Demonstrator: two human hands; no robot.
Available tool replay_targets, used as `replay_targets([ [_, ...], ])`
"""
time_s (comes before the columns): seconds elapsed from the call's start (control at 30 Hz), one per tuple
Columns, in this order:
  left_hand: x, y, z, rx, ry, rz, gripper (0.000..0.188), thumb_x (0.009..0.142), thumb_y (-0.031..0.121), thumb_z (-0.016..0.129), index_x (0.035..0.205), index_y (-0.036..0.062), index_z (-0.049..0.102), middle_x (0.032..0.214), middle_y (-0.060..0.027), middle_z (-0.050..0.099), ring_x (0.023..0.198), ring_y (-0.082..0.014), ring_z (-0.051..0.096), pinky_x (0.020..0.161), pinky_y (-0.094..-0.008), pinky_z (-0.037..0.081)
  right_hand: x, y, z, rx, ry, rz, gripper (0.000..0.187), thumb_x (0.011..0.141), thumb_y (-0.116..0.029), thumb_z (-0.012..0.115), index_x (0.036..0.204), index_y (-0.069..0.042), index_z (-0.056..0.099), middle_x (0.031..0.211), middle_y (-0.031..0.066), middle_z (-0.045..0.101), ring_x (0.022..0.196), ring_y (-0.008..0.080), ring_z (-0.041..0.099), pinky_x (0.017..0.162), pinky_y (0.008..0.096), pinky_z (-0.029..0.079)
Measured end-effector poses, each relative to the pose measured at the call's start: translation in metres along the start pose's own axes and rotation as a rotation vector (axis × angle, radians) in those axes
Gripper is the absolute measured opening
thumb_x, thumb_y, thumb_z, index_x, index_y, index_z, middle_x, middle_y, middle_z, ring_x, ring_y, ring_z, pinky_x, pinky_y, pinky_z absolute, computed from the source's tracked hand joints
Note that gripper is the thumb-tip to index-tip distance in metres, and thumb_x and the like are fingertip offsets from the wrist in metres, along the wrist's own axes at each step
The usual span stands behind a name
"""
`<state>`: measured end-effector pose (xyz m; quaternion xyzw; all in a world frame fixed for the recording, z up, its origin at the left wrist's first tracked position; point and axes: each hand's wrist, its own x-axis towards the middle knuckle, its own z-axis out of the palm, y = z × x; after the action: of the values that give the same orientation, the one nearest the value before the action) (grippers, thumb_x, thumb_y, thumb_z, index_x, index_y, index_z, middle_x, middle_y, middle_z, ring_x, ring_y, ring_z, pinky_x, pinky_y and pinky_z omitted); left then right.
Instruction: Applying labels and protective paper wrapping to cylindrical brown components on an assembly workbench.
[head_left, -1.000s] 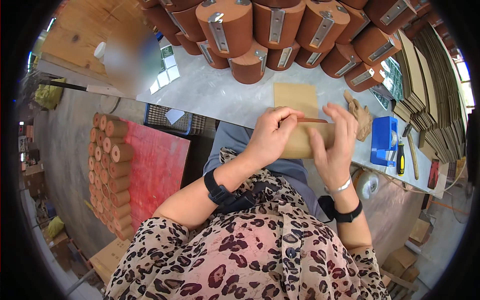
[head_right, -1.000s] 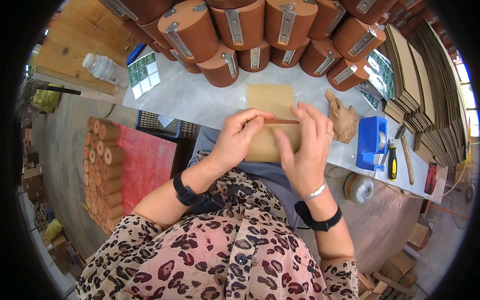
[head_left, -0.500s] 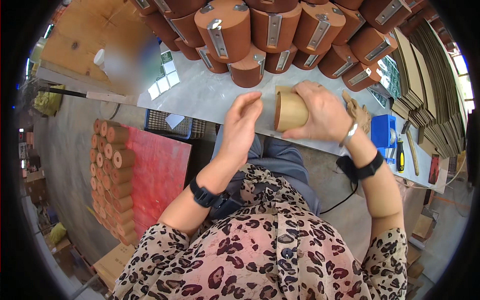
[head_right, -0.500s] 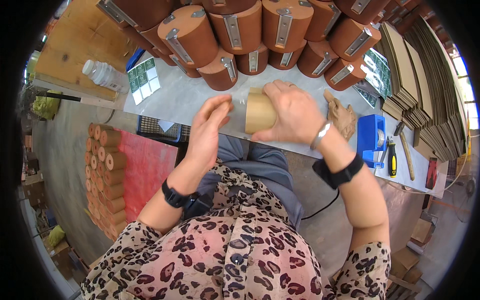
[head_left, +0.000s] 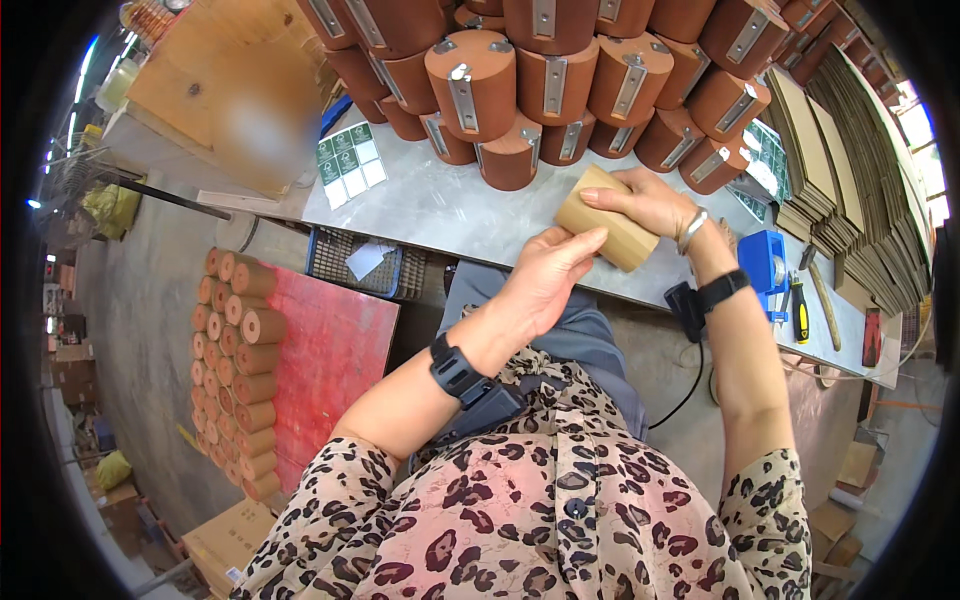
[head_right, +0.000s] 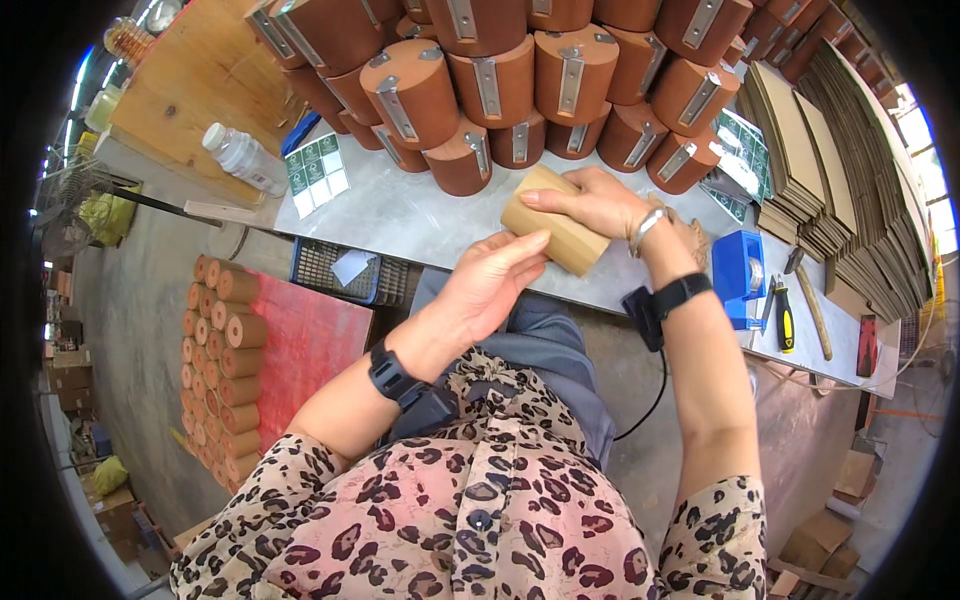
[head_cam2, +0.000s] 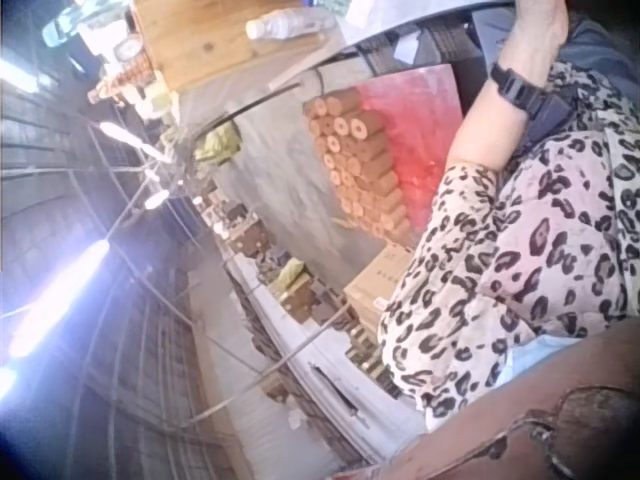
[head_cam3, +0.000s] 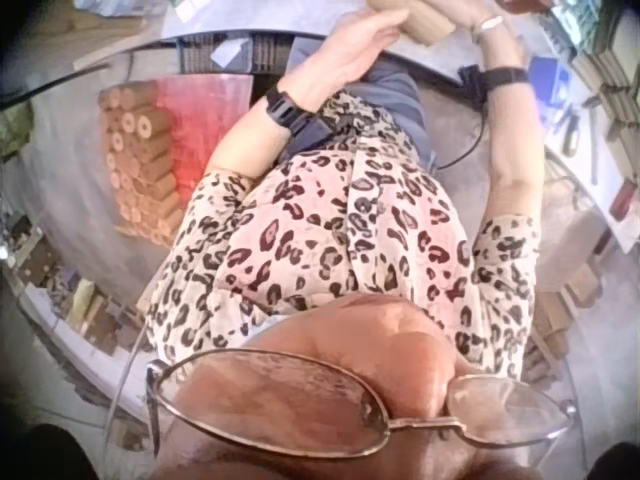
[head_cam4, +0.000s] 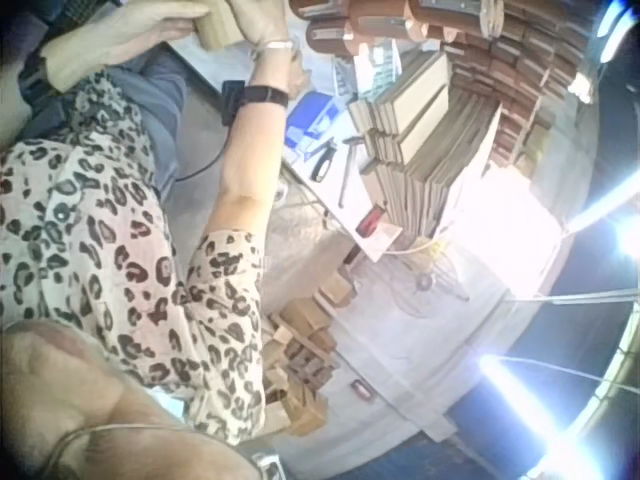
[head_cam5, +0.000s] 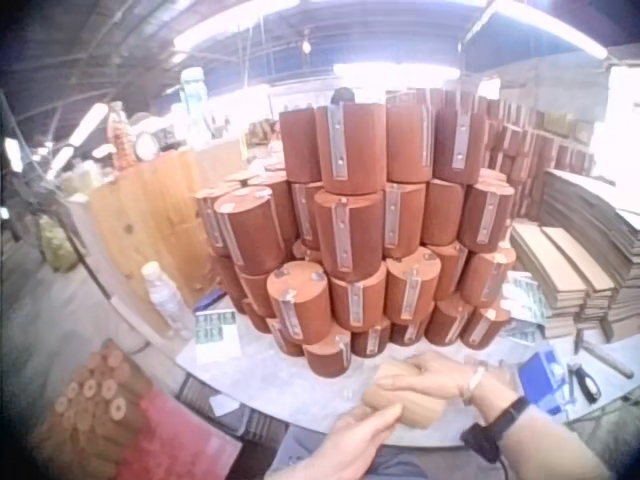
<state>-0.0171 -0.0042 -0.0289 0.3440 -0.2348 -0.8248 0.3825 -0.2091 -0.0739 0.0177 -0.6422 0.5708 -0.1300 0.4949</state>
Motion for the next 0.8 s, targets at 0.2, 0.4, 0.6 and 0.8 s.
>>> replay_targets([
  [0.2,-0.017,0.008,0.012,0.085,-0.136,0.082,0.055,0.093,0.021,0.073,0.137,-0.0022,0.049,0.127,-0.0093,0.060,0.120,-0.0192,0.056,0.104,-0.0344,0.045,-0.049,0.030,0.062,0.520,0.334,-0.306,0.054,0.098,-0.045,0.057,0.121,0.003,0.060,0.110,0.0099,0.066,0.100,0.0140,0.061,0.087,0.0291,0.049],
  [0.4,-0.020,0.027,0.034,0.288,-0.318,0.122,0.071,0.082,0.018,0.082,0.140,-0.0028,0.046,0.132,-0.0107,0.056,0.121,-0.0171,0.054,0.104,-0.0337,0.045,-0.071,0.035,0.057,0.675,0.398,-0.438,0.052,0.101,-0.044,0.050,0.124,0.002,0.058,0.114,0.0083,0.065,0.101,0.0149,0.060,0.089,0.0300,0.049],
  [0.6,0.001,0.031,0.026,1.156,-0.095,0.960,0.088,0.060,0.023,0.091,0.131,-0.0021,0.046,0.119,-0.0169,0.058,0.114,-0.0346,0.058,0.099,-0.0419,0.048,-0.084,0.004,0.058,0.063,0.665,-0.563,0.075,0.078,-0.040,0.083,0.131,0.001,0.052,0.121,0.0153,0.064,0.113,0.0244,0.063,0.097,0.0369,0.049],
  [0.8,0.030,0.008,0.004,1.113,-0.108,0.788,0.084,0.057,0.024,0.091,0.127,-0.0010,0.052,0.117,-0.0192,0.059,0.112,-0.0388,0.058,0.096,-0.0440,0.048,-0.062,0.046,0.075,0.213,0.648,-0.469,0.084,0.064,-0.028,0.093,0.131,0.000,0.051,0.120,0.0150,0.066,0.112,0.0251,0.065,0.096,0.0371,0.052],
])
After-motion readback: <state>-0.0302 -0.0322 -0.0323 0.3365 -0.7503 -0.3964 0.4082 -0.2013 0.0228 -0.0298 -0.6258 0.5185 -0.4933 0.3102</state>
